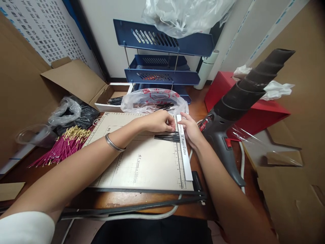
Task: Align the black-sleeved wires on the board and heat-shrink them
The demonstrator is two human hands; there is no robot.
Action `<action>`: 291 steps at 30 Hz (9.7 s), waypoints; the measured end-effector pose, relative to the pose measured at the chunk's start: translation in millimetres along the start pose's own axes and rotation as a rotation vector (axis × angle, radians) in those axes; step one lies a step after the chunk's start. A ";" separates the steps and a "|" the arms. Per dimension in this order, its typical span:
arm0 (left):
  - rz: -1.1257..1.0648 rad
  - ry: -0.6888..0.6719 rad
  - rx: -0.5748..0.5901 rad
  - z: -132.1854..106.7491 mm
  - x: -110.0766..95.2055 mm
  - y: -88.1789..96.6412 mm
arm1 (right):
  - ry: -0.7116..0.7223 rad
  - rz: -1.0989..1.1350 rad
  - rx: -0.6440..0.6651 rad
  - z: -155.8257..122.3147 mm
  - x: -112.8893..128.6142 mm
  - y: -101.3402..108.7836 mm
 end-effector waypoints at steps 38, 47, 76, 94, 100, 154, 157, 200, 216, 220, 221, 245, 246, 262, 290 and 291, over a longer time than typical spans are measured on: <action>0.246 -0.036 -0.414 -23.9 12.6 19.0 | 0.121 0.040 0.008 11.1 -10.5 5.1; 0.035 -0.024 -0.352 -23.8 28.3 23.7 | 0.128 -0.009 0.046 7.4 -7.6 1.1; 0.047 -0.255 -0.407 -36.6 -2.7 15.6 | 0.429 -0.595 0.106 -38.3 63.4 -14.3; 0.094 -0.252 -0.313 -34.4 -7.2 6.3 | 0.347 -0.516 0.144 -37.9 59.7 -11.8; -0.021 -0.244 -0.295 -34.7 1.1 11.6 | 0.311 -0.488 0.128 -35.1 55.2 -8.7; 0.243 0.049 -0.413 -31.8 27.5 24.0 | -0.032 0.042 -0.016 3.6 -13.3 -1.3; 0.246 0.042 -0.410 -30.4 26.8 22.8 | -0.049 0.092 0.001 0.9 -12.2 -6.6; 0.319 0.023 -0.283 -38.5 16.5 19.4 | -0.009 0.085 0.014 -8.1 -10.1 -3.5; 0.328 0.006 -0.297 -38.9 16.0 18.8 | 0.014 0.078 0.020 -7.0 -13.1 -3.7; 0.319 0.021 -0.304 -36.8 16.6 17.8 | 0.029 0.071 0.026 -5.6 -13.4 -3.6; 0.319 0.022 -0.306 -36.1 16.7 17.6 | 0.033 0.071 0.029 -5.2 -13.7 -3.4; 0.335 0.017 -0.308 -33.5 18.0 19.0 | 0.024 0.054 0.047 -2.7 -15.2 -3.2; 0.338 0.019 -0.311 -33.6 17.5 18.9 | 0.027 0.051 0.049 -2.4 -15.6 -3.0; 0.348 0.013 -0.327 -34.0 15.6 18.2 | 0.030 0.042 0.051 -1.0 -15.7 -3.9; 0.185 0.072 -0.456 -50.1 30.5 41.4 | 0.226 -0.248 0.069 -12.2 16.3 -7.5; 0.200 0.068 -0.438 -49.5 29.5 39.5 | 0.224 -0.279 0.065 -12.6 16.8 -7.2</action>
Point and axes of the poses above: each hand's wrist, its own z-axis towards the middle knuckle, its own y-axis out of the back of the hand, x = y × z, the point moved 10 cm from there along z, towards the middle knuckle, and after that the axes turned 10 degrees about x, right-handed, at the moved point
